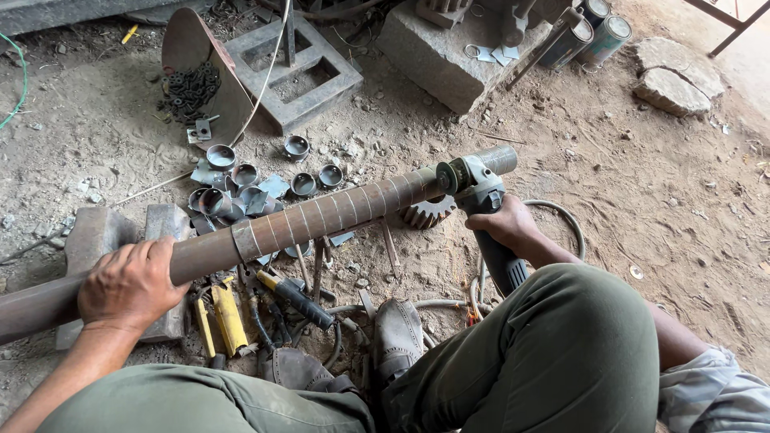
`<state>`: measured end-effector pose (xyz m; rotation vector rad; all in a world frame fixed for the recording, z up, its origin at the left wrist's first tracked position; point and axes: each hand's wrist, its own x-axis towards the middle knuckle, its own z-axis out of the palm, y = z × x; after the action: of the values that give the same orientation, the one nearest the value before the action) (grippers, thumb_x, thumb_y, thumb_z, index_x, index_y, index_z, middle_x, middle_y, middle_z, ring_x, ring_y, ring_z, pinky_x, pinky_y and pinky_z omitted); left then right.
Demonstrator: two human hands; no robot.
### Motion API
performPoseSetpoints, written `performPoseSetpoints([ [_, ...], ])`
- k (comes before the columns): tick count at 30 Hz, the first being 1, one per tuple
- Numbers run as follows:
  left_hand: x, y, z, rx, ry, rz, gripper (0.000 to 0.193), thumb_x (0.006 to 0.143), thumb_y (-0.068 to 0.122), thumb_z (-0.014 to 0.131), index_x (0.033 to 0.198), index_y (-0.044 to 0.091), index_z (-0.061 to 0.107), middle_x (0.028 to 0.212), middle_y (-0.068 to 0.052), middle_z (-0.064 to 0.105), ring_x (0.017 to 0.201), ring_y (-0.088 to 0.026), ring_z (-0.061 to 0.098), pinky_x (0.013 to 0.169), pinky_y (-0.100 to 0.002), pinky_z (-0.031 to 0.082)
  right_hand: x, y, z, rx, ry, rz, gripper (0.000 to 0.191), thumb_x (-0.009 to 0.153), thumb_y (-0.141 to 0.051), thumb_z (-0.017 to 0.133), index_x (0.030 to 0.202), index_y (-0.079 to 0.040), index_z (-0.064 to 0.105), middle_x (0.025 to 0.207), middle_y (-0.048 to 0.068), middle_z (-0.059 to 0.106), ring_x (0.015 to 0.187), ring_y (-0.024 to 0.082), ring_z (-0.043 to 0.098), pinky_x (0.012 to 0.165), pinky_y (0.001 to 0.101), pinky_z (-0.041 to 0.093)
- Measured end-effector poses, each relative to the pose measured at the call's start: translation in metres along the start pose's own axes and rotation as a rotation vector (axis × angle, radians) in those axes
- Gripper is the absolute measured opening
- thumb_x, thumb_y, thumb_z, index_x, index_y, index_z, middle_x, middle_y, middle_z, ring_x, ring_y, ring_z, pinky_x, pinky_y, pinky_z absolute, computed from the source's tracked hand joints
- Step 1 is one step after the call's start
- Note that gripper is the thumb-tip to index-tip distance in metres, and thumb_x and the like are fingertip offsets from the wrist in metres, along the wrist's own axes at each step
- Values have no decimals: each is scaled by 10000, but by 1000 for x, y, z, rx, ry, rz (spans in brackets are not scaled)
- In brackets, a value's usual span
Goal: The person uses an angle grinder to smooth the surface of a long metal pipe that is propped on concrete blocks. The pipe is held steady with the left hand while the right hand operates the grinder along its length.
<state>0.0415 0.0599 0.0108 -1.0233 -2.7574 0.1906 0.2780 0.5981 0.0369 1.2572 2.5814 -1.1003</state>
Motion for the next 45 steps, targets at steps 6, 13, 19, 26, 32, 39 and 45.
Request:
performPoseSetpoints([
  [6,18,-6,-20,-77,-357,-115,834,619,599,900,1308,221,621,1097,-44,762,994,-224,753,933,-418,613,-1,-3,0,0,-2,13,512,605,-330,806,959,32,728,832,161,748,716,255,733,698,376,596],
  [13,28,-3,-36,-64,-495,-202,716,662,551,860,1284,274,639,1191,-31,755,1098,-270,741,991,-447,588,-1,-3,-2,58,-8,-26,528,592,-332,816,976,17,722,837,154,747,717,247,727,692,369,583],
  [19,15,0,-29,-35,-354,-184,664,687,574,842,1223,231,651,1193,-29,745,1114,-259,731,984,-432,588,-1,-4,-1,11,-8,18,517,611,-333,818,951,47,729,818,160,742,695,258,727,680,375,590],
  [26,6,1,-18,-13,-169,-128,726,616,566,885,1204,203,661,1122,-20,745,1096,-231,726,971,-419,588,-1,-1,-2,38,-24,27,508,612,-324,809,949,44,713,817,162,741,677,257,726,663,378,602],
  [32,3,0,-9,-10,-133,-105,727,595,591,909,1145,175,683,1025,-45,751,974,-224,746,894,-410,621,1,1,0,-4,1,-16,520,606,-335,825,968,22,721,839,157,745,726,252,731,703,376,593],
  [39,-1,1,-6,20,-9,-66,654,590,542,936,1047,145,688,957,-46,746,912,-215,744,842,-394,630,1,2,0,5,1,-2,522,609,-336,828,964,31,719,842,164,747,726,255,734,704,382,599],
  [45,-4,3,-9,-26,91,-59,655,552,481,945,1042,129,690,940,-57,741,898,-252,739,834,-421,623,1,0,-1,-6,4,-3,512,614,-335,825,957,32,722,840,163,748,724,254,734,707,380,599],
])
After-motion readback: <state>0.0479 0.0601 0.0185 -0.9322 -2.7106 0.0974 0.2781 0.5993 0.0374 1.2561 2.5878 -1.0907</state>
